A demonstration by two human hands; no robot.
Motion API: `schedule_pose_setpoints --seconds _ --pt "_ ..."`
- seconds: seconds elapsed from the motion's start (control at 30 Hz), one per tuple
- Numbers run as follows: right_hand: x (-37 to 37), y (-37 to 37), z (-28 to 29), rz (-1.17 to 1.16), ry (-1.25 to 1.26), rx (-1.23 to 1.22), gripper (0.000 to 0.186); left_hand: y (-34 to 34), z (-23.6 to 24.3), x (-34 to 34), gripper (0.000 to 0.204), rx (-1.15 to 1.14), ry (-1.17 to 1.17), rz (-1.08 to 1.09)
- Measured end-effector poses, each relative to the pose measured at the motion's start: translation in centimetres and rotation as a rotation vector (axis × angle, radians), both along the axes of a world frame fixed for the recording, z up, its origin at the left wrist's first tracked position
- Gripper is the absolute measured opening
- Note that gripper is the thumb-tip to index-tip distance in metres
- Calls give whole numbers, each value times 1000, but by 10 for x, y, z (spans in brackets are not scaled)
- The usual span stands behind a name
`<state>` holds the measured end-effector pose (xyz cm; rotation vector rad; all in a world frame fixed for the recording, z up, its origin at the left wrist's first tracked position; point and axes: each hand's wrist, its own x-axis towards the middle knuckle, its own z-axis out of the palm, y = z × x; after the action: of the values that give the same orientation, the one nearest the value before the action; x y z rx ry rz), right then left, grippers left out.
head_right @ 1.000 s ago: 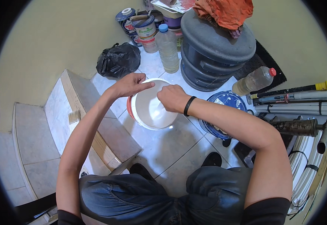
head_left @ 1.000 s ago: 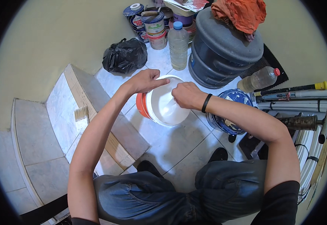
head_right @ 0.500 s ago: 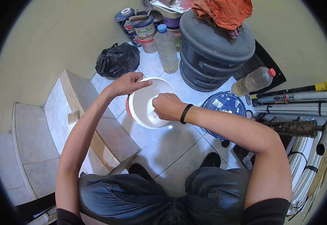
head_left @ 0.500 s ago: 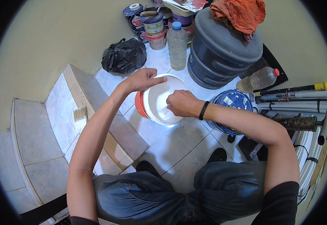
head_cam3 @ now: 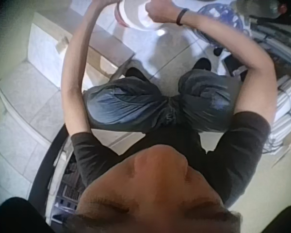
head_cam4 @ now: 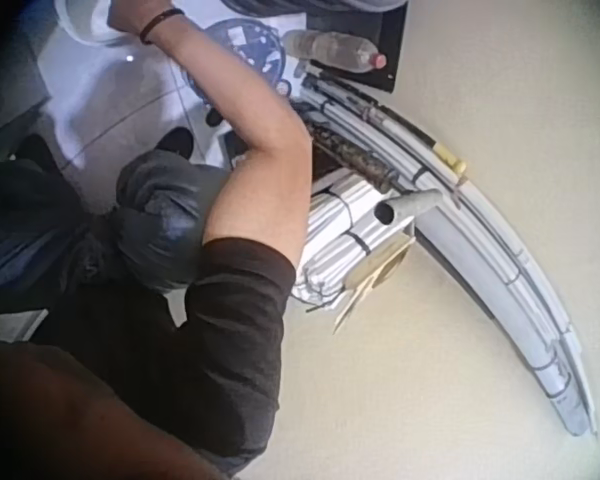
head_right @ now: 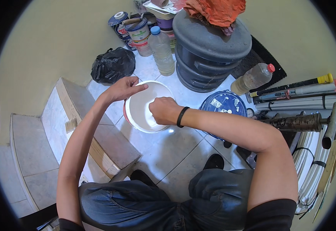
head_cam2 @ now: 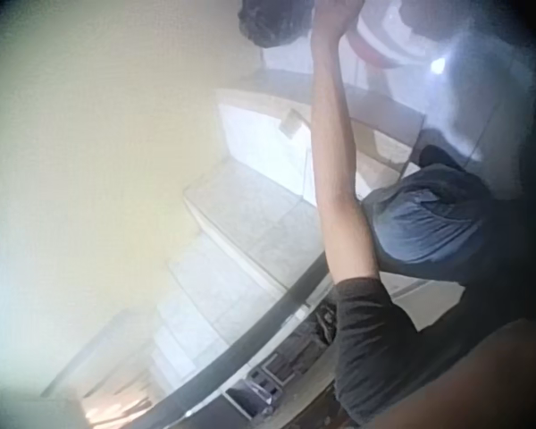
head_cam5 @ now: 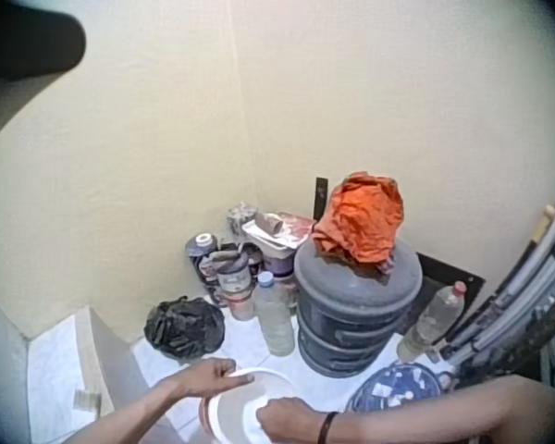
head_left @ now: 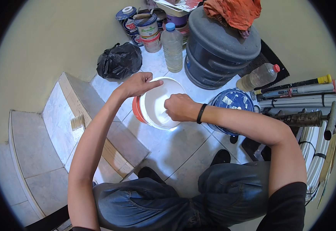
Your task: The person pours water from a bottle into a bucket of white paint, stirs the mixture with a flat stick, and then dips a brush into the bucket.
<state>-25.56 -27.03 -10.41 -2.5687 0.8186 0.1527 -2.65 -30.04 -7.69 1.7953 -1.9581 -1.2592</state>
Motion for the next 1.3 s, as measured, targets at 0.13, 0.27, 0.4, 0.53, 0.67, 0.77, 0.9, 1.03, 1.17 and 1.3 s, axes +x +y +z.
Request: schedule_pose_setpoints --seconds 0.13,0.27,0.4,0.53,0.67,0.77,0.9,1.03,1.17,1.3 --pt "-2 -13 -2 -2 -89 -117 15 -1 0 -3 56 2 14 -21" --pt "5 -33 -1 147 -54 -465 14 -1 2 -5 56 9 -14 -24" --pt "6 -34 0 170 -90 -608 15 -2 6 -8 57 13 -40 -24" --pt "-3 -10 -3 145 -21 -369 14 0 5 -5 57 -6 -24 -24" --pt "-5 9 1 27 29 -98 13 0 6 -7 57 29 -16 -8" --pt "-6 2 1 -71 -13 8 13 1 5 -7 57 13 -7 -30" --pt "-10 -15 1 117 -5 -345 12 1 2 -7 56 -35 -4 -55" --pt "-6 -26 -1 178 -62 -526 13 2 7 -8 57 -6 -12 -32" --pt "-8 -16 -8 123 -11 -442 12 1 6 -6 57 12 -24 -14" --pt "-6 4 2 18 1 -144 14 2 10 -6 57 21 -35 -13"
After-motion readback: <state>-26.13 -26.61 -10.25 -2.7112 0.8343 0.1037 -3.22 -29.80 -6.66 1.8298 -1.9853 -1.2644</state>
